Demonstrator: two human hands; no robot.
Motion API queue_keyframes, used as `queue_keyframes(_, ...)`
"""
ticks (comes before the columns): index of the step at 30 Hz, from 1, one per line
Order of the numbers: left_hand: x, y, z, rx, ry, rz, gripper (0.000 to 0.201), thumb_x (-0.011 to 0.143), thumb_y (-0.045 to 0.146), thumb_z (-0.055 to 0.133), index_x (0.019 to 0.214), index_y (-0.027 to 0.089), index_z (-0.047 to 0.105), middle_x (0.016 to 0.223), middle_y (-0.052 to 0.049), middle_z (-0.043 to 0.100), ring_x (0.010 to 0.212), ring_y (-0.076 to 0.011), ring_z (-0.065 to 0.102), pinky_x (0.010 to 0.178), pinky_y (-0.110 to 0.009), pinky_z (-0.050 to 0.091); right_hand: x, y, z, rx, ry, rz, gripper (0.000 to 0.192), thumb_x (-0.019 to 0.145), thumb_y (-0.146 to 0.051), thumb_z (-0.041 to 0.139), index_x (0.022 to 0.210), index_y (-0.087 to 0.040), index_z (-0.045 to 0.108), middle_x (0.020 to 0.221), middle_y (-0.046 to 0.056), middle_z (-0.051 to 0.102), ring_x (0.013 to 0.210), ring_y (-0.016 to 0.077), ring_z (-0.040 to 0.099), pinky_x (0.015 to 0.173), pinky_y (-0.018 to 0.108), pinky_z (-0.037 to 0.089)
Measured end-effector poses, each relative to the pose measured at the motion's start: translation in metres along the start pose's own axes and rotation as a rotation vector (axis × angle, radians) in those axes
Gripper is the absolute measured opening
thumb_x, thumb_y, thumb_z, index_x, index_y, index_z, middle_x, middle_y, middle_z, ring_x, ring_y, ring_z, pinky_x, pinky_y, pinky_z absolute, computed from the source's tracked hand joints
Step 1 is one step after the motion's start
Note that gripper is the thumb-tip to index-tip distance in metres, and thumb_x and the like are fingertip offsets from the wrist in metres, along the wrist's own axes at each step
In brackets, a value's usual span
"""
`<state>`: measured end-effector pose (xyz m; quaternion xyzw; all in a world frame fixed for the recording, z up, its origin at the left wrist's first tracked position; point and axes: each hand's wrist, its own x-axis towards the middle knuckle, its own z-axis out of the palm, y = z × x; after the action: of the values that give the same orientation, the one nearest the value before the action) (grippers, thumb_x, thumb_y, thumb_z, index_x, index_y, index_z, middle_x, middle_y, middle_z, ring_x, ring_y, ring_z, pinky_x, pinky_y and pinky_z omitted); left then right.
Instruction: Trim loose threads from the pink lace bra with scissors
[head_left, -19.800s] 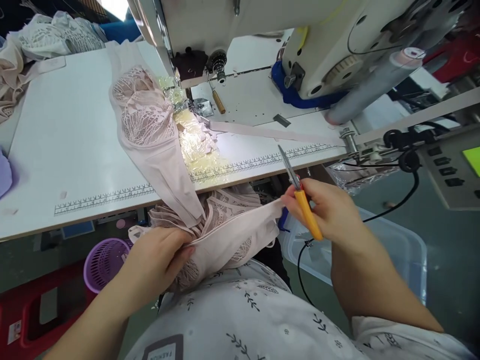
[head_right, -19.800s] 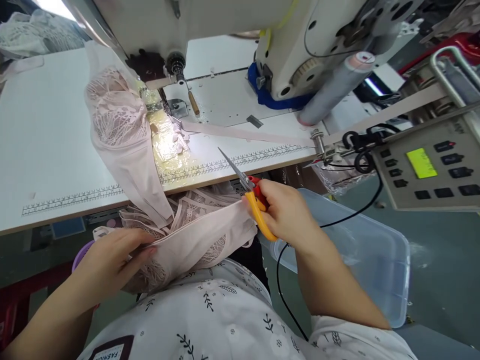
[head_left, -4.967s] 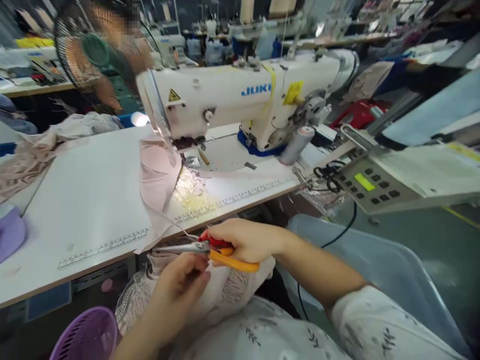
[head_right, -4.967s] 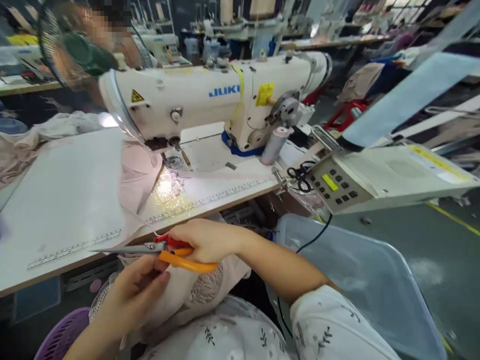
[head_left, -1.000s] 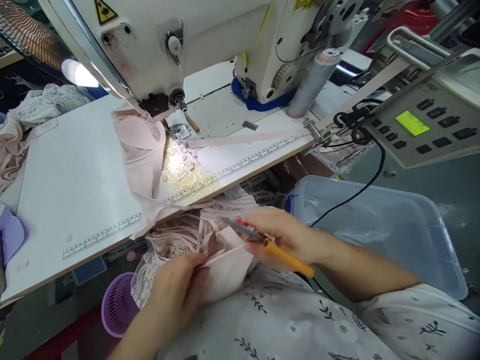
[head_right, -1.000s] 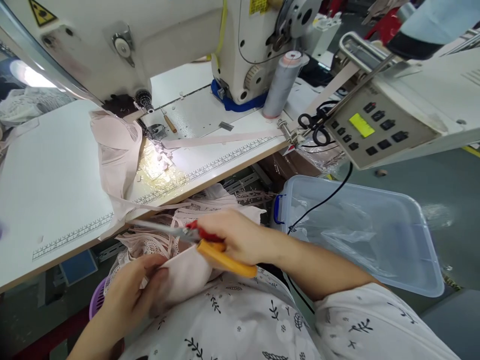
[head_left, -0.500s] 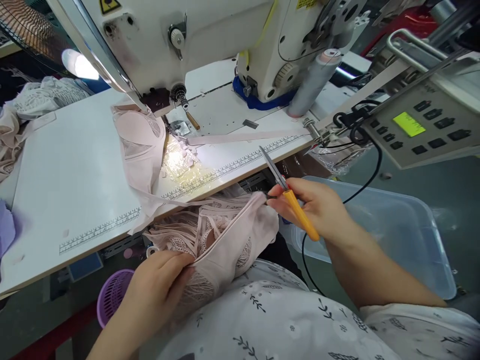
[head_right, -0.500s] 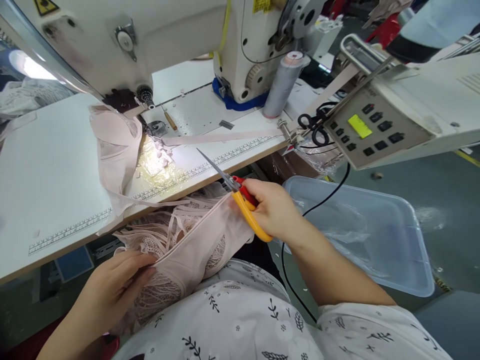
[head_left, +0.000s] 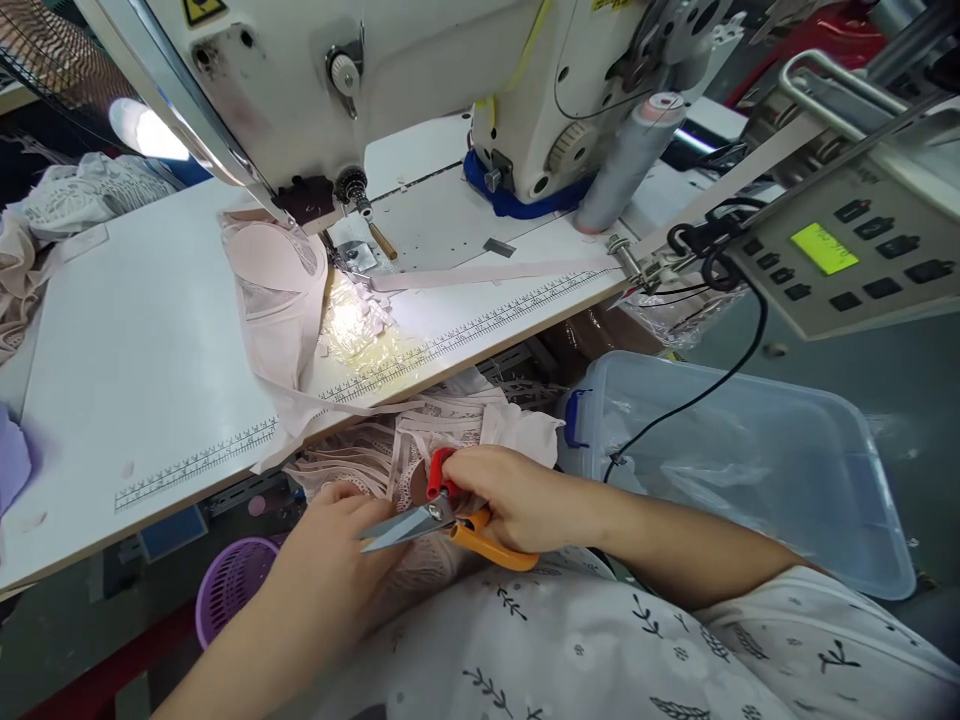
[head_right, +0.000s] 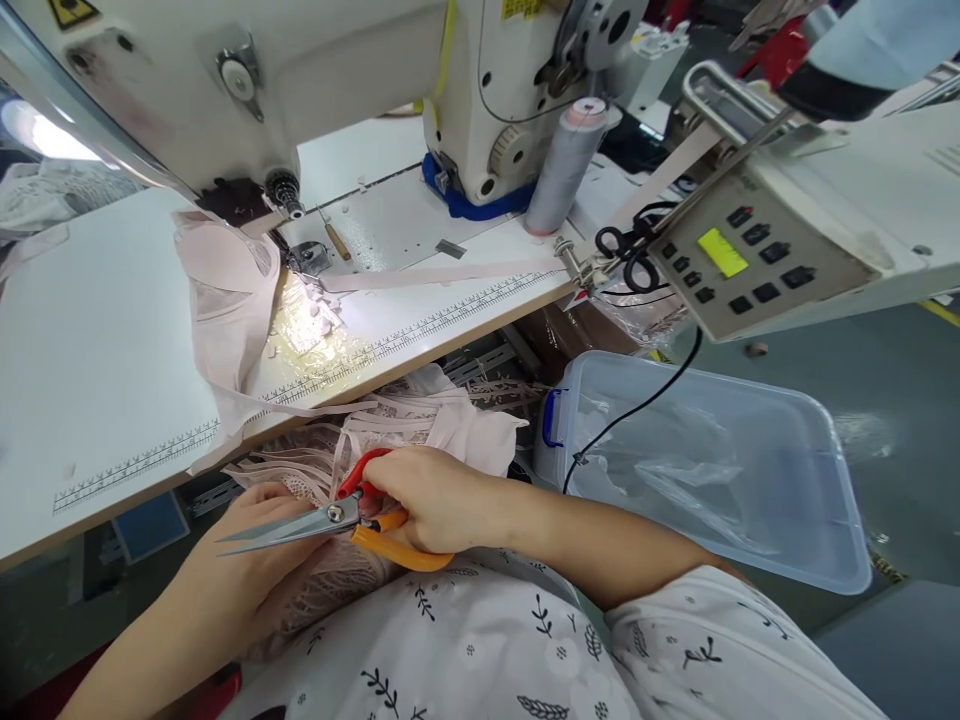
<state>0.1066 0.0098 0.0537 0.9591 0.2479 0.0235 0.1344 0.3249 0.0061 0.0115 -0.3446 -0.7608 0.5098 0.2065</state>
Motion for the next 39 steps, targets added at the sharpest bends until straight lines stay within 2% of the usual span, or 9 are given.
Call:
queue_keyframes(5, -0.03, -0.026, -0.011, 0.006, 0.02, -0.018, 0.028, 0.087, 0.009, 0.04, 0.097, 0.024, 0.061, 0.076, -0.001, 0.063, 0.068, -0.0169, 0.059, 0.089, -0.039, 0.036, -0.004, 0.003, -0.003, 0.027, -0.005, 0.044, 0.023, 0.061, -0.004, 0.059, 0.076, -0.017, 0.047, 0.079, 0.002, 0.055, 0.069, 0.0146, 0.048, 0.064, 0.025, 0.04)
queue_keyframes(11, -0.05, -0.044, -0.028, -0.055, 0.22, -0.12, 0.022, 0.087, 0.023, 0.05, 0.104, 0.025, 0.063, 0.091, -0.003, 0.067, 0.087, -0.0174, 0.062, 0.08, -0.022, 0.047, -0.005, 0.006, -0.003, 0.081, 0.0, 0.055, 0.025, 0.061, -0.003, 0.058, 0.075, -0.018, 0.044, 0.078, 0.001, 0.054, 0.068, 0.0135, 0.047, 0.062, 0.024, 0.04)
queue_keyframes(16, -0.046, -0.035, -0.018, -0.338, 0.312, -0.524, 0.016, 0.082, 0.025, 0.059, 0.096, 0.031, 0.064, 0.092, 0.002, 0.068, 0.084, -0.0146, 0.065, 0.073, -0.018, 0.051, -0.007, 0.008, -0.002, 0.03, 0.014, 0.09, 0.023, 0.063, -0.005, 0.06, 0.072, -0.018, 0.043, 0.075, 0.0, 0.052, 0.066, 0.0126, 0.046, 0.061, 0.023, 0.039)
queue_keyframes(20, -0.02, -0.014, 0.003, -0.634, 0.603, -0.808, 0.022, 0.08, 0.028, 0.061, 0.101, 0.026, 0.057, 0.081, 0.001, 0.064, 0.069, -0.013, 0.063, 0.056, -0.018, 0.051, -0.013, 0.012, 0.0, -0.038, 0.07, 0.112, 0.021, 0.069, -0.011, 0.06, 0.068, -0.018, 0.04, 0.07, -0.001, 0.049, 0.061, 0.0111, 0.043, 0.056, 0.021, 0.037)
queue_keyframes(23, 0.002, -0.003, 0.013, -0.742, 0.715, -0.721, 0.029, 0.081, 0.024, 0.059, 0.109, 0.025, 0.049, 0.076, 0.002, 0.06, 0.061, -0.0114, 0.061, 0.047, -0.017, 0.048, -0.016, 0.016, -0.005, -0.118, 0.095, 0.129, 0.019, 0.073, -0.016, 0.058, 0.066, -0.018, 0.04, 0.065, -0.002, 0.048, 0.058, 0.0105, 0.041, 0.052, 0.021, 0.034)
queue_keyframes(27, 0.015, 0.003, 0.016, -0.655, 0.726, -0.539, 0.039, 0.084, 0.017, 0.052, 0.12, 0.025, 0.04, 0.078, 0.002, 0.06, 0.064, -0.0107, 0.061, 0.054, -0.019, 0.05, -0.011, 0.011, -0.019, -0.163, 0.184, 0.139, 0.018, 0.078, -0.027, 0.059, 0.068, -0.017, 0.048, 0.066, 0.0, 0.052, 0.058, 0.0115, 0.044, 0.052, 0.022, 0.036)
queue_keyframes(31, 0.016, 0.005, 0.02, -0.563, 0.703, -0.403, 0.045, 0.085, 0.014, 0.049, 0.127, 0.027, 0.036, 0.081, 0.0, 0.061, 0.072, -0.0115, 0.062, 0.06, -0.02, 0.052, 0.005, -0.003, -0.025, 0.026, 0.343, 0.02, 0.017, 0.078, -0.032, 0.061, 0.084, -0.017, 0.056, 0.079, 0.004, 0.061, 0.069, 0.0148, 0.055, 0.063, 0.027, 0.045)
queue_keyframes(35, 0.018, 0.005, 0.023, -0.574, 0.679, -0.335, 0.048, 0.087, 0.014, 0.047, 0.131, 0.028, 0.031, 0.083, 0.0, 0.063, 0.075, -0.0119, 0.063, 0.066, -0.022, 0.053, 0.024, -0.012, -0.026, 0.247, 0.299, -0.119, 0.019, 0.076, -0.03, 0.067, 0.088, -0.019, 0.057, 0.083, 0.003, 0.062, 0.072, 0.0142, 0.057, 0.067, 0.028, 0.048)
queue_keyframes(39, 0.019, 0.005, 0.021, -0.585, 0.7, -0.333, 0.047, 0.088, 0.013, 0.046, 0.129, 0.028, 0.031, 0.081, 0.002, 0.063, 0.074, -0.0105, 0.063, 0.067, -0.021, 0.052, 0.036, -0.017, -0.025, 0.25, 0.247, -0.124, 0.022, 0.073, -0.03, 0.07, 0.083, -0.019, 0.054, 0.078, 0.001, 0.058, 0.066, 0.012, 0.054, 0.062, 0.026, 0.046)
